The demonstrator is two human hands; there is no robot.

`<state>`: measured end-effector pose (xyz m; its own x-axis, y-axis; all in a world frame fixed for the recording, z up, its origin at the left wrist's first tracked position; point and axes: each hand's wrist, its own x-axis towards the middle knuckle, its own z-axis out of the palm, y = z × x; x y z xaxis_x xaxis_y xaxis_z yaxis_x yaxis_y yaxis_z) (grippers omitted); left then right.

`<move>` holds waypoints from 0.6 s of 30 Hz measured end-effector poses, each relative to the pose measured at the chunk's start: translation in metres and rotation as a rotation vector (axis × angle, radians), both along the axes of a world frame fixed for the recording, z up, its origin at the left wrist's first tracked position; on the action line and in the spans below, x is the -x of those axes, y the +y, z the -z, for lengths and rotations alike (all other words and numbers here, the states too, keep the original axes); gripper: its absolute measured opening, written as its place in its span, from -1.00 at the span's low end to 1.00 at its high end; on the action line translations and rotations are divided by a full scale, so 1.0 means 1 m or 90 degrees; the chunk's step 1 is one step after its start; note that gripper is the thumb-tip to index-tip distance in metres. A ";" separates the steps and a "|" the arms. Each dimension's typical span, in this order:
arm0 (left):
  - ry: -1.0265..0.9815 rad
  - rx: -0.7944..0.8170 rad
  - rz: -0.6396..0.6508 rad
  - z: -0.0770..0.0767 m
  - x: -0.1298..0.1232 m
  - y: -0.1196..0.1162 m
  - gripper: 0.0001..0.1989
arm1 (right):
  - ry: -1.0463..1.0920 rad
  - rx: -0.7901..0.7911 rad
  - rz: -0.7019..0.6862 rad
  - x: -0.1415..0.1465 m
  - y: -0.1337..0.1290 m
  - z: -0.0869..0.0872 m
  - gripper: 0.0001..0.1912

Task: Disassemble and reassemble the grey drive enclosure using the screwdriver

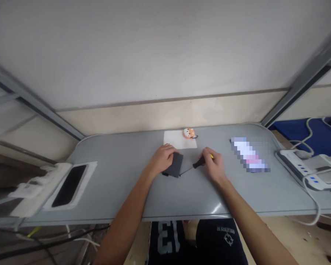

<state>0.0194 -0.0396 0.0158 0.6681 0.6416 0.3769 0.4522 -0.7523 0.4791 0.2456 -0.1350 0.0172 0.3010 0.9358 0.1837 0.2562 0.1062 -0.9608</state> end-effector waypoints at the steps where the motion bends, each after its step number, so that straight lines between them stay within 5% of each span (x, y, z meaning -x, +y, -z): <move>1: -0.003 -0.009 0.002 0.000 0.000 0.000 -0.57 | 0.008 -0.003 0.009 -0.001 0.000 0.001 -0.53; 6: -0.036 -0.040 0.013 -0.009 -0.004 -0.008 -0.66 | 0.041 -0.011 0.032 -0.003 0.001 0.001 -0.56; 11: -0.059 0.069 0.054 -0.020 -0.010 -0.022 -0.80 | 0.095 -0.015 0.091 -0.006 0.002 -0.002 -0.58; 18: -0.087 0.092 0.056 -0.006 -0.014 -0.018 -0.89 | 0.230 0.022 0.223 -0.014 0.013 0.006 -0.62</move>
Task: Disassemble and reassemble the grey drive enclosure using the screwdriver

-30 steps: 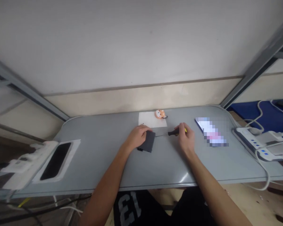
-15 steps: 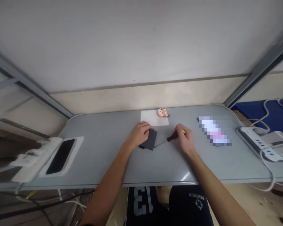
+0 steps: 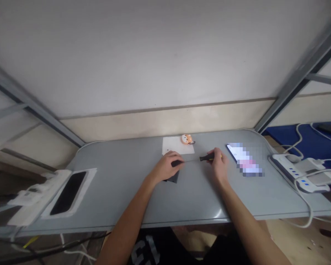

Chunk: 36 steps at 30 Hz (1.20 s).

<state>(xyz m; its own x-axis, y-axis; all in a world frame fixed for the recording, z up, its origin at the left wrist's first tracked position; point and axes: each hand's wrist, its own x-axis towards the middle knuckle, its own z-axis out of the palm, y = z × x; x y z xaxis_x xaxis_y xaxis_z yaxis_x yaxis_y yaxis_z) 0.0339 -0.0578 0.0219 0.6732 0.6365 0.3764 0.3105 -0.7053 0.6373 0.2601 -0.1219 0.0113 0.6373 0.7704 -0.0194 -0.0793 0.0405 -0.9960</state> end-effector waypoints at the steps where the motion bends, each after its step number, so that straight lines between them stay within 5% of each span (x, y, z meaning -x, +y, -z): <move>1: -0.007 0.003 -0.008 0.002 0.000 0.002 -0.88 | 0.008 0.009 -0.007 0.000 0.001 0.001 -0.61; 6: 0.016 -0.013 -0.073 0.010 0.008 0.018 -0.84 | -0.001 0.006 -0.018 0.001 0.004 0.006 -0.54; 12: 0.078 -0.074 -0.339 0.021 0.029 0.057 -0.89 | 0.028 -0.015 -0.009 0.000 0.008 0.011 -0.54; 18: 0.136 -0.063 -0.391 0.034 0.034 0.067 -0.87 | 0.026 -0.010 -0.015 0.001 0.010 0.016 -0.58; 22: 0.094 -0.039 -0.362 0.032 0.038 0.058 -0.76 | 0.028 -0.005 -0.012 0.000 0.010 0.017 -0.59; 26: 0.047 0.082 -0.319 0.011 0.058 0.047 -0.67 | 0.029 0.005 0.001 -0.001 0.011 0.016 -0.58; 30: 0.132 0.291 -0.103 -0.013 0.077 0.033 -0.48 | 0.023 0.010 0.018 -0.001 0.010 0.014 -0.56; 36: 0.164 0.305 0.040 -0.020 0.070 0.022 -0.38 | -0.006 0.005 -0.011 0.002 0.001 0.003 -0.59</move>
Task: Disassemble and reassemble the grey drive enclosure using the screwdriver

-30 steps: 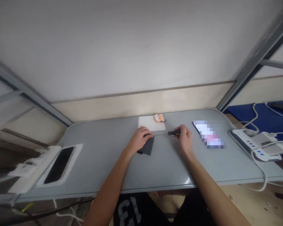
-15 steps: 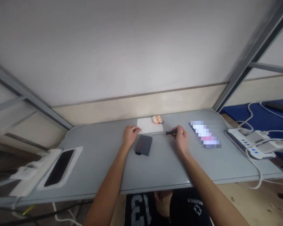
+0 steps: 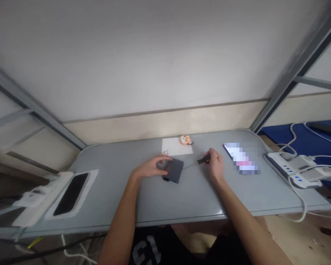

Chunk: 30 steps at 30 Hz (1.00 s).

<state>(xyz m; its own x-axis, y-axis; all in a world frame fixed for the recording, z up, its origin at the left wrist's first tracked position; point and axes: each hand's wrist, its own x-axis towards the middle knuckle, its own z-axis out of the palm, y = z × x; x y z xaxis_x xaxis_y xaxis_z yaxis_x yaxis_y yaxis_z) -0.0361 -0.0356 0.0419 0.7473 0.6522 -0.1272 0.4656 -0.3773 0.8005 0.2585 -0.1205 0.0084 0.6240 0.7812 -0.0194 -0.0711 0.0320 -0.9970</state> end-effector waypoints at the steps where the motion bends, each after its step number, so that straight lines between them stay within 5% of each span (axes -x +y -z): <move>1: -0.005 0.002 0.004 0.002 -0.004 -0.001 -0.38 | -0.006 0.000 -0.007 0.000 -0.002 -0.002 -0.60; 6: -0.030 -0.023 -0.005 0.009 -0.027 -0.012 -0.38 | -0.055 -0.044 -0.030 -0.001 -0.009 -0.007 -0.64; 9: -0.021 -0.041 -0.074 0.011 -0.041 -0.021 -0.18 | -0.139 -0.085 -0.054 -0.003 -0.012 -0.006 -0.64; 15: -0.001 0.098 -0.051 0.009 -0.040 -0.027 -0.17 | -0.263 -0.086 0.005 -0.004 -0.017 -0.005 -0.61; 22: 0.042 -0.145 -0.053 0.007 -0.043 -0.029 -0.27 | -0.344 -0.092 0.138 0.001 -0.025 -0.006 -0.58; 30: 0.036 -0.184 -0.074 0.015 -0.060 -0.037 -0.30 | -0.396 -0.182 0.283 0.001 -0.027 -0.004 -0.54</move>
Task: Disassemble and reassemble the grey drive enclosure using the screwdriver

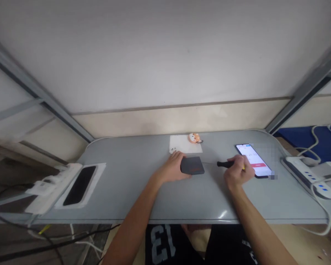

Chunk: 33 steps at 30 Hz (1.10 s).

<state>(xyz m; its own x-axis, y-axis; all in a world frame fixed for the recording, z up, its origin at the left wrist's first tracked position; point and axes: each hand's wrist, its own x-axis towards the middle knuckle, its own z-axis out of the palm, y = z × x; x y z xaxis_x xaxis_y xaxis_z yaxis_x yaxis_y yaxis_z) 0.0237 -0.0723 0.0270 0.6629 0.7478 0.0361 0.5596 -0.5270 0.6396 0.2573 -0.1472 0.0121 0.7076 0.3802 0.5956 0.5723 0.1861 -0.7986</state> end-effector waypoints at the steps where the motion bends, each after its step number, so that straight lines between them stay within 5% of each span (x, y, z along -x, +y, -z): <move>1: -0.001 0.002 -0.002 0.001 -0.001 0.000 -0.30 | 0.006 -0.022 0.007 0.001 0.000 0.001 -0.53; 3: -0.001 0.003 -0.002 0.001 -0.001 0.000 -0.29 | 0.009 -0.023 -0.050 0.006 0.000 0.003 -0.51; 7: 0.000 -0.002 0.008 0.002 0.000 0.003 -0.20 | -0.026 0.095 -0.316 0.024 -0.004 0.006 -0.51; 9: 0.007 0.002 0.018 0.002 0.003 0.005 -0.14 | -0.057 0.129 -0.364 0.031 -0.005 0.006 -0.54; 20: 0.007 0.040 0.055 -0.001 0.014 0.009 -0.05 | -0.115 0.151 -0.248 0.009 -0.003 0.002 -0.49; 28: -0.007 0.001 0.072 -0.003 0.011 0.008 -0.18 | -0.285 0.057 -0.412 0.024 -0.001 0.000 -0.66; 33: -0.009 0.015 0.074 -0.005 0.017 0.011 -0.26 | -0.254 0.078 -0.304 0.010 -0.002 -0.001 -0.60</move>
<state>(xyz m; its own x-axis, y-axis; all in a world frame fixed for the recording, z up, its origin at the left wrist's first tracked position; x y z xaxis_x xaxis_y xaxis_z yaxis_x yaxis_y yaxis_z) 0.0063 -0.0612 0.0322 0.7447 0.6668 0.0293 0.4864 -0.5723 0.6602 0.2478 -0.1494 0.0129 0.1754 0.6817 0.7103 0.7069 0.4149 -0.5728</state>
